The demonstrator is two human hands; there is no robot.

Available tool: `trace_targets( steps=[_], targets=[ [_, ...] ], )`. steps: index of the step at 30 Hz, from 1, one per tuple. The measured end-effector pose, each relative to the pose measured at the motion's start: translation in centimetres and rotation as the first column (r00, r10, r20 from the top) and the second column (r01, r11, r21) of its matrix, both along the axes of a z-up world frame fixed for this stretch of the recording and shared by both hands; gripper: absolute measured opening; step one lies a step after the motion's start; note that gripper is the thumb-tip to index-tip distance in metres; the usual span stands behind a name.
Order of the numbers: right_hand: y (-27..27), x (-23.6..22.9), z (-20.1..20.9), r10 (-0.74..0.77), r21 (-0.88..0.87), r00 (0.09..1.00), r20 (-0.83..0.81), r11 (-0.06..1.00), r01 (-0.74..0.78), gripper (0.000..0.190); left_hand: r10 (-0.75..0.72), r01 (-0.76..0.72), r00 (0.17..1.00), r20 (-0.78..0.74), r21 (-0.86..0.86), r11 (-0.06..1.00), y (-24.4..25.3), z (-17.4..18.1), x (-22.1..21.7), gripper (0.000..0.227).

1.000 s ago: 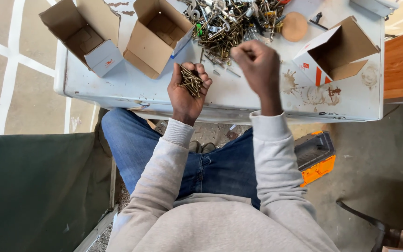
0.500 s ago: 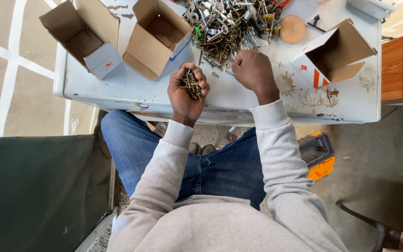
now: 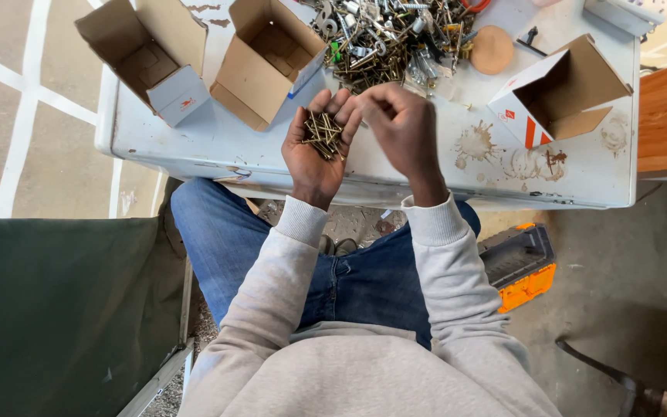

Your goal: Sorting small screws and hardware from a pile into cardboard boxes

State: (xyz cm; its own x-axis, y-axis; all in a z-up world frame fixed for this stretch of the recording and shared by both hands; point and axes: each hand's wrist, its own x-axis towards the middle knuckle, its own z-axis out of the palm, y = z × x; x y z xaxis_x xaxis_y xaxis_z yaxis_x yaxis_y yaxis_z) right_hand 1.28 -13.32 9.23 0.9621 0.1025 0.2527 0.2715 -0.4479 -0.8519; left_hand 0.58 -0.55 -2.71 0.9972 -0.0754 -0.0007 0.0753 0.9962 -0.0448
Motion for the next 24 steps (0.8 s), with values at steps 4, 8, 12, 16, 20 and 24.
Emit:
trace_targets(
  steps=[4, 8, 12, 16, 20, 24],
  targets=[
    [-1.9, 2.5, -3.4, -0.149, -0.221, 0.966, 0.210, 0.955, 0.196, 0.014, 0.002, 0.003, 0.992, -0.123, 0.038, 0.999, 0.5, 1.5, -0.8, 0.040],
    [-2.2, 5.1, -7.3, -0.218, -0.462, 0.976, 0.024, 0.863, 0.204, 0.022, -0.008, 0.024, 0.990, -0.141, 0.110, 0.994, 0.5, 1.1, -0.4, 0.037],
    [-1.3, 5.3, -7.6, -0.282, -0.459, 0.958, -0.060, 0.860, 0.224, 0.015, -0.004, 0.021, 0.991, -0.132, 0.131, 0.991, 1.0, 0.9, -0.5, 0.039],
    [-2.5, 4.5, -6.9, -0.329, -0.488, 0.938, -0.110, 0.840, 0.237, 0.019, -0.031, 0.043, 0.989, -0.147, 0.079, 0.996, 1.2, -1.0, 0.0, 0.042],
    [-1.9, 1.8, -3.7, -0.291, -0.309, 0.957, -0.017, 0.912, 0.271, 0.012, -0.022, 0.024, 0.995, -0.099, 0.016, 1.000, 0.5, -0.7, 0.1, 0.046],
    [-0.4, -0.5, -1.2, -0.114, -0.156, 0.979, 0.171, 0.978, 0.141, 0.009, 0.022, -0.023, 0.998, -0.053, -0.020, 1.000, -0.1, 0.2, 0.0, 0.047]
  ],
)
